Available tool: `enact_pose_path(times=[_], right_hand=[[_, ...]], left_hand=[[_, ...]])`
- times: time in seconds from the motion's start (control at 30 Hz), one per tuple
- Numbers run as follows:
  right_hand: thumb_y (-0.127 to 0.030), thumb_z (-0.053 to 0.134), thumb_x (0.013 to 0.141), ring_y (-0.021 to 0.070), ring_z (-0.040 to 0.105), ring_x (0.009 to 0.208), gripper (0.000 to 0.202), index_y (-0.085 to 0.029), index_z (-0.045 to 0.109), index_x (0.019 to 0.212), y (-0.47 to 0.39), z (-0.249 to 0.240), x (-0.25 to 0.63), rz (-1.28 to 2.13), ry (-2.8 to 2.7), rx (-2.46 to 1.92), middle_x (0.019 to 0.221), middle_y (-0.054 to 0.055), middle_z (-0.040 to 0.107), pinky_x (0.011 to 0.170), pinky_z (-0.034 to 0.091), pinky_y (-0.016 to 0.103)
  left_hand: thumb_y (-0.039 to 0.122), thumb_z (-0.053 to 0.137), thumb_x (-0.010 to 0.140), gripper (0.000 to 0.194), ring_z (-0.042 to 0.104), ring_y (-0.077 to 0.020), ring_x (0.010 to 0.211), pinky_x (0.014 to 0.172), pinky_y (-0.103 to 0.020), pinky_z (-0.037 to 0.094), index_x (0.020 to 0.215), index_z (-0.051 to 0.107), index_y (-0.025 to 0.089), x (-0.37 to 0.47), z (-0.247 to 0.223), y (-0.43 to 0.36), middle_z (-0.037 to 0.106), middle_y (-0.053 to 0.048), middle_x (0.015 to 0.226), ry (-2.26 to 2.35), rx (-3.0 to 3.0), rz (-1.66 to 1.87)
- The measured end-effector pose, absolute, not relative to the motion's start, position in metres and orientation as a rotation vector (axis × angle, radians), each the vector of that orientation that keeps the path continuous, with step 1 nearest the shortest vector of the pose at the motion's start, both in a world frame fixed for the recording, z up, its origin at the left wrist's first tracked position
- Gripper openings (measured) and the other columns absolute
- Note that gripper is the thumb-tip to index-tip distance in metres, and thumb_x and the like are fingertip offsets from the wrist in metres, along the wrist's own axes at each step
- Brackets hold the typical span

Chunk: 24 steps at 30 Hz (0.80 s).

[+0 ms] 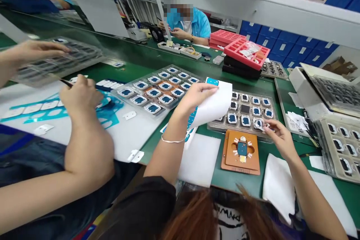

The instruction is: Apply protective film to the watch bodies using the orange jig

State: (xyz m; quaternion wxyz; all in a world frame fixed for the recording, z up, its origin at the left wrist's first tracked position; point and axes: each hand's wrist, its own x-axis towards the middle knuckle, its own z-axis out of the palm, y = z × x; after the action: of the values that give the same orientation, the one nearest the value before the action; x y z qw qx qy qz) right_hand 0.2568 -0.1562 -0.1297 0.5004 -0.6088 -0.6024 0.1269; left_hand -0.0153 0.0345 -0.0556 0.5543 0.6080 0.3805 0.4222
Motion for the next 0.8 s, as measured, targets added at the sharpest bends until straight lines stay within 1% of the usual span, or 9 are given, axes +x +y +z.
enact_pose_path(times=[0.13,0.27,0.37,0.47,0.53,0.6,0.67,0.7,0.8], right_hand=[[-0.042,0.066,0.087,0.0198,0.069,0.081,0.023,-0.025,0.067,0.103,-0.171,-0.136,0.254,0.462,-1.345,-1.429,0.094,0.005,0.068,0.069,0.064,0.035],[-0.038,0.074,0.082,0.0195,0.067,0.085,0.02,-0.027,0.071,0.097,-0.177,-0.131,0.245,0.602,-1.226,-1.344,0.094,0.004,0.063,0.068,0.065,0.034],[-0.037,0.072,0.084,0.0185,0.067,0.083,0.017,-0.027,0.072,0.098,-0.181,-0.13,0.238,0.632,-1.276,-1.313,0.094,0.004,0.062,0.067,0.064,0.033],[-0.033,0.068,0.087,0.017,0.065,0.077,0.014,-0.025,0.072,0.098,-0.185,-0.129,0.232,0.577,-1.47,-1.352,0.09,0.004,0.065,0.06,0.06,0.03],[-0.03,0.067,0.088,0.0157,0.062,0.07,0.011,-0.024,0.071,0.097,-0.187,-0.127,0.229,0.453,-1.675,-1.407,0.083,0.004,0.067,0.058,0.055,0.028],[-0.026,0.066,0.089,0.0153,0.06,0.067,0.008,-0.022,0.071,0.095,-0.187,-0.124,0.228,0.329,-1.861,-1.42,0.078,0.003,0.067,0.06,0.052,0.029],[-0.026,0.065,0.09,0.0156,0.06,0.068,0.008,-0.022,0.071,0.094,-0.187,-0.121,0.228,0.279,-1.962,-1.401,0.078,0.003,0.067,0.063,0.052,0.03],[-0.026,0.064,0.09,0.0161,0.061,0.07,0.009,-0.022,0.071,0.094,-0.187,-0.12,0.228,0.278,-1.98,-1.4,0.079,0.004,0.066,0.063,0.052,0.03],[-0.032,0.066,0.089,0.0188,0.063,0.082,0.016,-0.022,0.071,0.1,-0.187,-0.117,0.231,0.279,-1.958,-1.438,0.094,0.007,0.064,0.065,0.055,0.032]], left_hand=[[0.031,0.072,0.08,0.031,0.07,-0.0178,0.084,0.073,-0.027,0.057,0.106,0.073,0.015,-0.018,-0.081,0.046,0.075,-0.009,0.104,0.84,1.182,0.952],[0.018,0.077,0.068,0.056,0.07,-0.015,0.084,0.071,-0.023,0.057,0.123,0.065,0.018,-0.02,-0.089,0.044,0.071,-0.008,0.118,0.64,1.046,0.838],[0.021,0.073,0.07,0.058,0.07,-0.0149,0.084,0.068,-0.022,0.056,0.127,0.062,0.023,-0.021,-0.093,0.04,0.069,-0.003,0.12,0.512,0.987,0.87],[0.028,0.074,0.071,0.06,0.069,-0.0162,0.078,0.064,-0.023,0.056,0.129,0.06,0.025,-0.021,-0.1,0.037,0.072,-0.003,0.106,0.552,1.106,0.853],[0.031,0.078,0.069,0.057,0.068,-0.0182,0.076,0.067,-0.027,0.056,0.124,0.064,0.024,-0.017,-0.107,0.038,0.072,-0.005,0.097,0.678,1.317,0.795],[0.031,0.079,0.069,0.044,0.067,-0.0208,0.079,0.076,-0.032,0.056,0.111,0.071,0.02,-0.011,-0.115,0.042,0.072,-0.007,0.096,0.872,1.61,0.815],[0.03,0.076,0.072,0.032,0.065,-0.0239,0.088,0.088,-0.037,0.053,0.102,0.075,0.018,-0.005,-0.123,0.048,0.071,-0.01,0.103,1.041,1.914,0.858],[0.031,0.073,0.076,0.03,0.064,-0.0256,0.095,0.094,-0.04,0.05,0.102,0.076,0.018,-0.002,-0.126,0.05,0.069,-0.011,0.109,1.09,2.04,0.869],[0.037,0.06,0.087,0.034,0.056,-0.0301,0.118,0.104,-0.047,0.043,0.112,0.073,0.019,-0.001,-0.132,0.052,0.059,-0.013,0.129,1.164,2.259,0.895]])
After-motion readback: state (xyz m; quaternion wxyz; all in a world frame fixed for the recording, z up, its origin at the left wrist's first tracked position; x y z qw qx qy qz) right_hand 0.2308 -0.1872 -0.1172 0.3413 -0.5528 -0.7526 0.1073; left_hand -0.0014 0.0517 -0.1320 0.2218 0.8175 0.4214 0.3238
